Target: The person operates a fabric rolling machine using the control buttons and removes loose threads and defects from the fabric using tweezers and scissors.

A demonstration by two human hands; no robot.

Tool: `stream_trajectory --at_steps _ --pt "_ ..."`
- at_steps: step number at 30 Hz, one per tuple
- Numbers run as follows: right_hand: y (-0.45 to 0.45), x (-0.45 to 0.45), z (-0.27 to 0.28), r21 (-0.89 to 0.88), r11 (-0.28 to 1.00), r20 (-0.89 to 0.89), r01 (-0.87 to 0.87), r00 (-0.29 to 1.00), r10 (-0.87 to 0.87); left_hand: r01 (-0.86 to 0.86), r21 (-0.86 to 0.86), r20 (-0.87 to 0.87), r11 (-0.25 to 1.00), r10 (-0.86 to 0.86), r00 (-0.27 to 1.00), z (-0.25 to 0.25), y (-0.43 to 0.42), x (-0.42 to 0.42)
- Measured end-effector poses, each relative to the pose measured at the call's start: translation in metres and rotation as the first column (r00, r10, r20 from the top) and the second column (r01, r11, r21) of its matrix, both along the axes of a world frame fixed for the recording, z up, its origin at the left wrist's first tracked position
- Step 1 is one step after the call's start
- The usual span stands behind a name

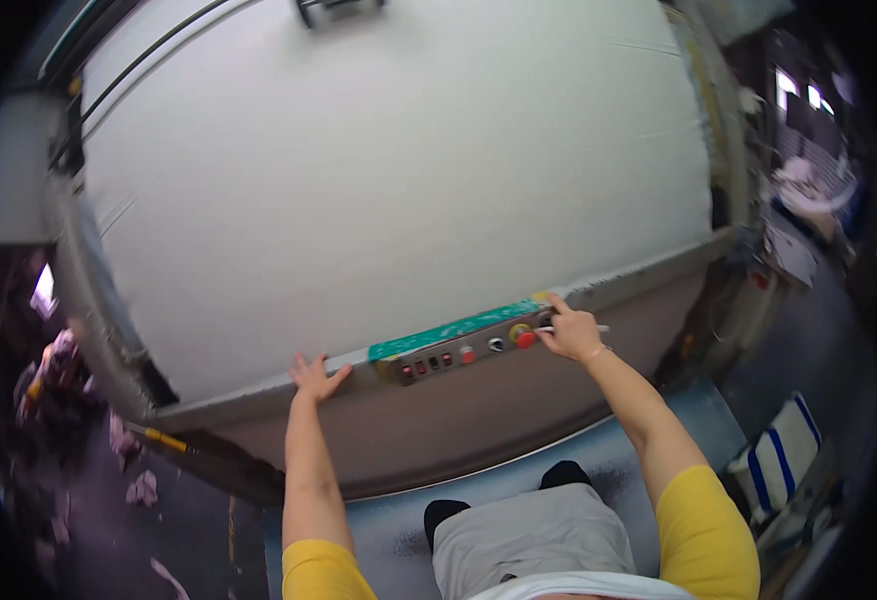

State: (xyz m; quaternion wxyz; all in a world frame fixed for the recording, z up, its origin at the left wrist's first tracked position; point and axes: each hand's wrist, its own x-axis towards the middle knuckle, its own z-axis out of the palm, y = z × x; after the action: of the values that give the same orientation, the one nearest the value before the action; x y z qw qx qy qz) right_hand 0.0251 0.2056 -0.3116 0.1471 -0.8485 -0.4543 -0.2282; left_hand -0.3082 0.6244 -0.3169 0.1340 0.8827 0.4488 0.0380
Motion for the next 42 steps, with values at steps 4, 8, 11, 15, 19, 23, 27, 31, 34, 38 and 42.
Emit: stream_trajectory --at_steps 4,8,11,15,19,23,27,31,34,38,42 --pt "-0.002 0.001 -0.004 0.014 1.0 -0.024 0.008 1.0 -0.008 0.015 -0.012 0.04 1.0 -0.014 0.999 -0.008 0.006 -0.006" --pt "-0.002 0.008 -0.01 0.046 0.998 -0.02 0.042 0.999 -0.041 0.029 -0.034 0.017 0.999 -0.028 0.999 0.0 0.003 -0.002" --pt "-0.004 0.006 -0.014 0.046 0.999 -0.018 0.01 1.0 -0.009 -0.01 -0.072 0.037 0.997 0.013 0.999 -0.001 0.0 -0.005" --pt "-0.003 0.009 -0.01 0.045 0.999 -0.039 -0.017 0.999 0.019 -0.025 -0.057 0.064 0.998 0.029 0.998 -0.003 0.003 -0.006" --pt "-0.008 0.008 -0.008 0.027 1.0 -0.04 -0.001 0.999 0.002 -0.029 -0.046 0.066 0.999 0.032 0.997 -0.005 0.007 -0.003" --pt "-0.008 0.007 -0.01 0.048 0.998 -0.043 -0.032 0.998 0.034 -0.047 -0.03 0.045 0.998 0.048 0.998 -0.003 0.007 -0.004" --pt "-0.01 0.011 -0.01 0.022 0.998 -0.076 -0.059 0.995 0.061 -0.074 -0.035 0.033 0.997 0.075 0.997 -0.002 0.001 -0.002" --pt "-0.008 0.007 -0.011 0.053 0.996 -0.051 -0.066 0.996 0.069 -0.058 -0.03 0.057 0.998 0.06 0.997 -0.001 -0.001 -0.005" --pt "-0.007 0.009 -0.011 0.047 0.995 -0.062 -0.084 0.994 0.087 -0.056 -0.007 0.046 0.998 0.057 0.997 -0.005 0.002 -0.003" --pt "-0.006 0.01 -0.009 0.072 0.995 -0.071 -0.074 0.994 0.08 -0.066 0.003 0.07 0.998 0.066 0.995 -0.001 -0.005 -0.002" --pt "-0.002 0.01 -0.014 0.076 0.996 -0.061 -0.038 0.997 0.042 -0.027 0.024 0.047 0.999 0.026 0.999 -0.002 -0.004 -0.001"
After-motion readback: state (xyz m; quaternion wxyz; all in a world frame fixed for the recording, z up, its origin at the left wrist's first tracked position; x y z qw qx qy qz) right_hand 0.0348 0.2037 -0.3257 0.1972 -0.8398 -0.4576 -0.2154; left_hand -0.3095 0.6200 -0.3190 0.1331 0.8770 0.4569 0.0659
